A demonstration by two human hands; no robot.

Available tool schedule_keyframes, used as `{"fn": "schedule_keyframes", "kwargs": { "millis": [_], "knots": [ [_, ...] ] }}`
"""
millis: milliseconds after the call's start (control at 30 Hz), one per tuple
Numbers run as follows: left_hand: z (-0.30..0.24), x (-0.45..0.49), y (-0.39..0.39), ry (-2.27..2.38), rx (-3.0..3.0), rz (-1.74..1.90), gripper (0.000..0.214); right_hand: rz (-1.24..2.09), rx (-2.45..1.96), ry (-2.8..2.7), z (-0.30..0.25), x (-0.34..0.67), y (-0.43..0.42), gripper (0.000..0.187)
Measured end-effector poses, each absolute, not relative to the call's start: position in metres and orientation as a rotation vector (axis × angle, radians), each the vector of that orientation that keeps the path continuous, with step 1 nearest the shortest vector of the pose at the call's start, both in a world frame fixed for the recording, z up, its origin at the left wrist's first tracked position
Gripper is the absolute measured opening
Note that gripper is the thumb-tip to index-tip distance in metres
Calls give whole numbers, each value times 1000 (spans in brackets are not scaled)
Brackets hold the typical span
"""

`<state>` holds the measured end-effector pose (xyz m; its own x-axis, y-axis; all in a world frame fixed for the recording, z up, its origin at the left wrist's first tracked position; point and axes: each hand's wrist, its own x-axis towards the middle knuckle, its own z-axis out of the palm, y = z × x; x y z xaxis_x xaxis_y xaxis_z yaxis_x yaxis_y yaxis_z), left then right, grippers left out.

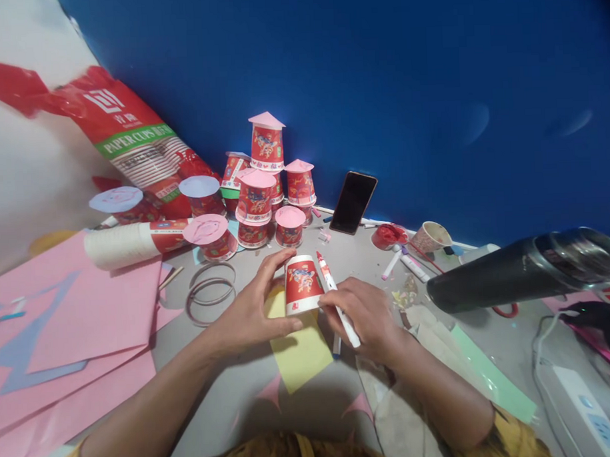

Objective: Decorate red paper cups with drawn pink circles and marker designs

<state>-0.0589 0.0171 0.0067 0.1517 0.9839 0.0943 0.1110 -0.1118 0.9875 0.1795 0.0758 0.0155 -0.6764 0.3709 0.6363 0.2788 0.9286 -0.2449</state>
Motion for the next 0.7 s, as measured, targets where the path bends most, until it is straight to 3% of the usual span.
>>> {"fn": "schedule_keyframes", "kwargs": {
  "millis": [300, 600, 700],
  "knots": [
    [5, -58, 21, 1321, 1626, 1090, 78, 279, -415, -2264, 21, 183, 79, 11],
    [-4, -67, 24, 1531, 1759, 1129, 77, 689, -541, -2006, 31, 195, 88, 48],
    [-5, -66, 26, 1548, 1695, 1143, 77, 813, -708, -1855, 25, 197, 93, 45]
  ]
}}
